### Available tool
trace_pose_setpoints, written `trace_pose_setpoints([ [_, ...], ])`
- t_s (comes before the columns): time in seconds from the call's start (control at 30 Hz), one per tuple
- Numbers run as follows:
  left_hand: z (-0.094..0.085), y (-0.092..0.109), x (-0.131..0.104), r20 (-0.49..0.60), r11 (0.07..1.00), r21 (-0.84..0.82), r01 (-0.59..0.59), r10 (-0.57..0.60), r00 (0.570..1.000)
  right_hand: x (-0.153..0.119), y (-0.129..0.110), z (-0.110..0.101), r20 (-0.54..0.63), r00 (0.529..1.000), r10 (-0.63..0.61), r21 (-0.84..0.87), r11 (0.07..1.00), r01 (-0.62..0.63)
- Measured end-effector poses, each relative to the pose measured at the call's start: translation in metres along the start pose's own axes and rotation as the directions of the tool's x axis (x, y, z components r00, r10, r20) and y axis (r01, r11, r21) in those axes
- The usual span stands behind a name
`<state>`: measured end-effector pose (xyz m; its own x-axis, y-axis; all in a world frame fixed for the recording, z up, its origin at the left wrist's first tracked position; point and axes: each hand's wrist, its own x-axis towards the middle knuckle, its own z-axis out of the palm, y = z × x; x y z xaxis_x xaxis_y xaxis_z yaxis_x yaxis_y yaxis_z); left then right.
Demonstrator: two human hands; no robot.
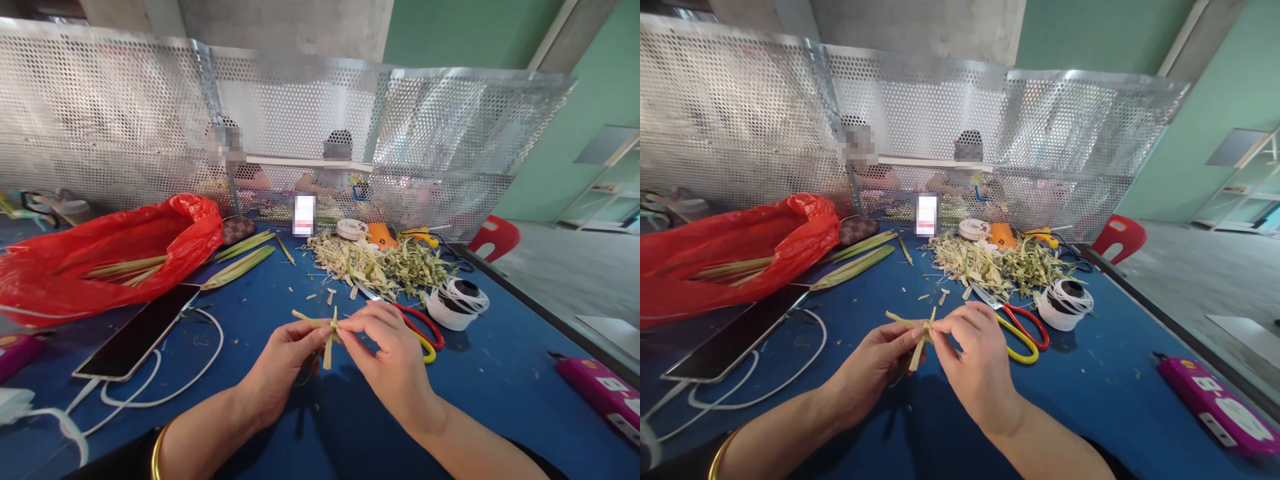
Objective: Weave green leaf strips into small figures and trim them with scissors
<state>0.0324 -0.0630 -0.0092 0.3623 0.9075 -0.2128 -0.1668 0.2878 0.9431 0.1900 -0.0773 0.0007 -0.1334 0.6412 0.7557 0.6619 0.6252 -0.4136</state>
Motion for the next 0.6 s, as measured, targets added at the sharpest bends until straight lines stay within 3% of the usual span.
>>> trace_pose_setpoints([
  [0.2, -0.0001, -0.0040, 0.0006, 0.031, 1.000, -0.029, 0.006, -0.006, 0.999, -0.0033, -0.0003, 0.0019, -0.038, 0.996, -0.086, -0.076, 0.994, 0.083],
  [0.6, 0.0054, -0.0042, -0.0009, -0.053, 0.992, -0.129, 0.011, -0.018, 0.998, -0.0085, -0.0037, 0.0009, 0.088, 0.985, -0.150, -0.110, 0.981, 0.159],
])
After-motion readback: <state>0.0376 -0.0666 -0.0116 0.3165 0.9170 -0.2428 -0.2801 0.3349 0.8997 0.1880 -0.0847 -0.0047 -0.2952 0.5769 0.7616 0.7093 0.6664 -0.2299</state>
